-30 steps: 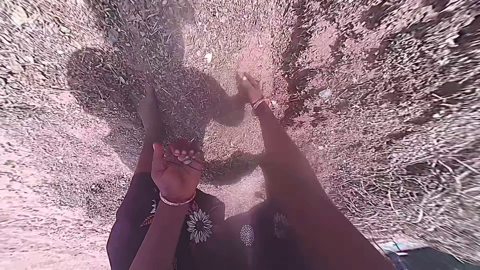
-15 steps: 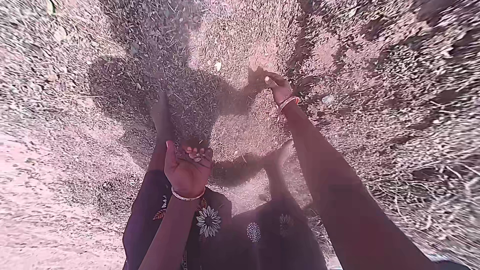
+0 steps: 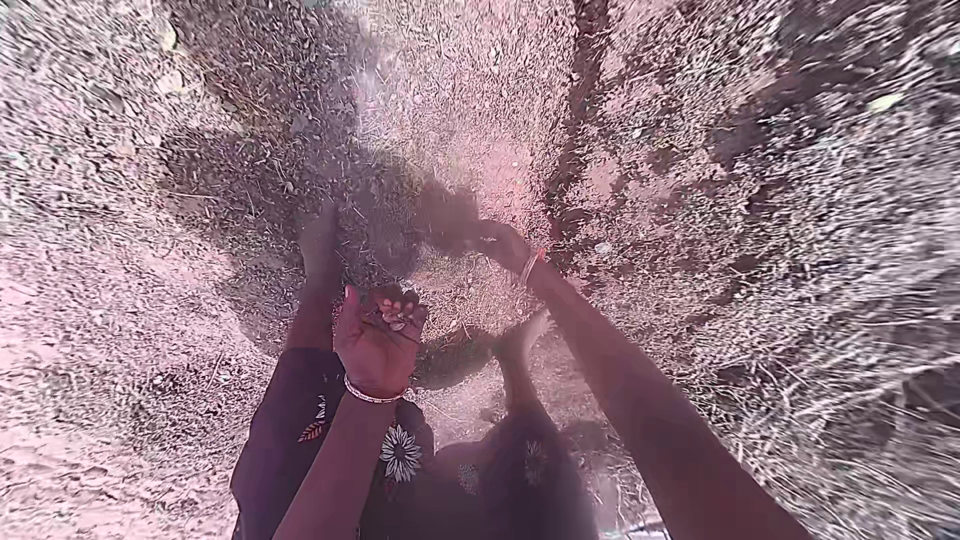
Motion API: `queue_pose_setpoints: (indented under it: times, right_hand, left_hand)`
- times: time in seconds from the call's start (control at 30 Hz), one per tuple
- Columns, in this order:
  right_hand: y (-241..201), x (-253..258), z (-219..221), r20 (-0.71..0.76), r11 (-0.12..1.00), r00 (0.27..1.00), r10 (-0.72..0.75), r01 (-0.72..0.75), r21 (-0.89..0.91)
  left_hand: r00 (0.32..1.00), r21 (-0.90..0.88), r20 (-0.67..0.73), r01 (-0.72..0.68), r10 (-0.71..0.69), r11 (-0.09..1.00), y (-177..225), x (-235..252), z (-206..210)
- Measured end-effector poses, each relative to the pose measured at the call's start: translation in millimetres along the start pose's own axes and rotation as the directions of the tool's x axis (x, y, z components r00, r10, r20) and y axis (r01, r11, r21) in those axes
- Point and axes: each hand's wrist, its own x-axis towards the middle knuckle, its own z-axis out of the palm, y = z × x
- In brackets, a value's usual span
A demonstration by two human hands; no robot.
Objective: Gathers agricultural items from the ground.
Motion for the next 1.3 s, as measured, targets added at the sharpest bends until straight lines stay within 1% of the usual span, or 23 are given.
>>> queue_pose_setpoints:
  times: [0.03,0.1,0.17,0.23,0.27,0.33,0.4,0.47,0.5,0.53,0.63,0.7,0.77,0.83,0.87,0.9,0.97,1.03,1.1,1.17,1.23,1.27,1.3]
  right_hand:
    - [8.6,-10.3,-4.1,-0.103,0.996,0.99,0.093,-0.091,0.023]
    - [5.1,-22.8,-10.4,-0.303,0.97,0.921,0.245,-0.228,0.089]
    - [-16.2,-33.9,-6.6,-0.403,0.935,0.845,0.352,-0.302,0.184]
    - [-55.0,-43.0,11.9,-0.396,0.884,0.799,0.452,-0.341,0.321]
    - [-77.6,-48.5,24.4,-0.358,0.855,0.796,0.488,-0.355,0.377]
    - [-117.9,-57.7,49.2,-0.264,0.83,0.826,0.498,-0.366,0.42]
    - [-150.1,-63.2,71.0,-0.238,0.812,0.828,0.507,-0.366,0.455]
    - [-176.4,-60.9,90.5,-0.313,0.78,0.778,0.545,-0.333,0.53]
    - [-185.4,-54.6,97.2,-0.356,0.766,0.75,0.558,-0.3,0.568]
    - [-192.6,-48.2,99.3,-0.378,0.76,0.743,0.552,-0.263,0.594]
    - [-209.2,-20.0,97.8,-0.406,0.781,0.779,0.477,-0.164,0.603]
    - [-224.9,-6.9,94.7,-0.337,0.746,0.814,0.472,-0.166,0.645]
    - [-236.3,8.1,85.6,-0.273,0.73,0.84,0.469,-0.195,0.655]
    - [-232.2,22.1,67.0,-0.203,0.758,0.865,0.46,-0.263,0.597]
    - [-225.5,26.8,54.5,-0.161,0.775,0.876,0.455,-0.3,0.557]
    - [-222.4,35.9,37.7,-0.134,0.806,0.889,0.437,-0.321,0.496]
    - [-231.8,50.3,2.7,-0.134,0.877,0.899,0.416,-0.358,0.32]
    - [-242.2,35.8,-43.4,-0.101,0.911,0.913,0.395,-0.374,0.175]
    - [-222.6,20.1,-89.5,-0.116,0.945,0.946,0.303,-0.283,0.163]
    - [-231.1,13.2,-144.8,-0.152,0.929,0.939,0.308,-0.262,0.263]
    - [-230.0,-2.4,-194.6,-0.206,0.922,0.918,0.34,-0.282,0.266]
    - [-228.5,-7.4,-219.6,-0.25,0.937,0.916,0.314,-0.256,0.238]
    - [-230.8,-12.0,-243.9,-0.293,0.951,0.913,0.285,-0.23,0.209]
  left_hand:
    - [1.0,0.005,-0.001,-0.005,0.005,1.0,4.4,0.3,7.2]
    - [1.0,0.035,0.006,-0.011,0.011,0.999,14.5,3.1,22.9]
    - [0.999,0.096,-0.032,-0.004,0.007,0.995,25.0,3.0,37.7]
    - [0.991,0.209,-0.137,0.031,-0.002,0.977,38.6,0.7,55.4]
    - [0.98,0.306,-0.2,0.064,-0.001,0.95,45.4,-0.6,65.4]
    - [0.973,0.523,-0.233,0.127,-0.002,0.843,58.6,-1.5,82.6]
    - [0.969,0.639,-0.246,0.185,-0.029,0.747,67.4,-1.8,100.0]
    - [0.981,0.728,-0.185,0.173,-0.053,0.663,78.1,-1.3,113.5]
    - [0.99,0.755,-0.134,0.128,-0.04,0.643,83.6,0.5,119.4]
    - [0.995,0.759,-0.094,0.086,-0.022,0.646,88.9,2.4,126.2]
    - [0.999,0.776,-0.011,-0.024,0.051,0.63,101.4,12.7,135.5]
    - [0.999,0.813,-0.036,0.007,0.038,0.582,106.8,19.1,135.4]
    - [0.997,0.871,-0.054,0.02,0.055,0.491,113.9,29.5,141.1]
    - [0.993,0.906,-0.028,-0.024,0.117,0.422,117.5,40.6,151.8]
    - [0.987,0.907,0.0,-0.068,0.161,0.416,117.1,45.6,156.5]
    - [0.975,0.89,0.022,-0.12,0.221,0.439,115.3,54.7,161.2]
    - [0.954,0.83,-0.009,-0.161,0.3,0.534,111.1,69.7,166.7]
    - [0.945,0.797,-0.135,-0.076,0.298,0.6,95.9,67.1,174.9]
    - [0.934,0.792,-0.238,0.027,0.268,0.61,75.8,63.8,198.6]
    - [0.948,0.846,-0.212,0.056,0.238,0.53,57.3,72.2,238.5]
    - [0.971,0.908,-0.188,0.114,0.147,0.404,41.1,66.6,287.5]
    - [0.985,0.939,-0.157,0.125,0.076,0.321,35.7,63.8,314.6]
    - [0.996,0.975,-0.094,0.093,-0.008,0.204,32.6,60.5,340.0]
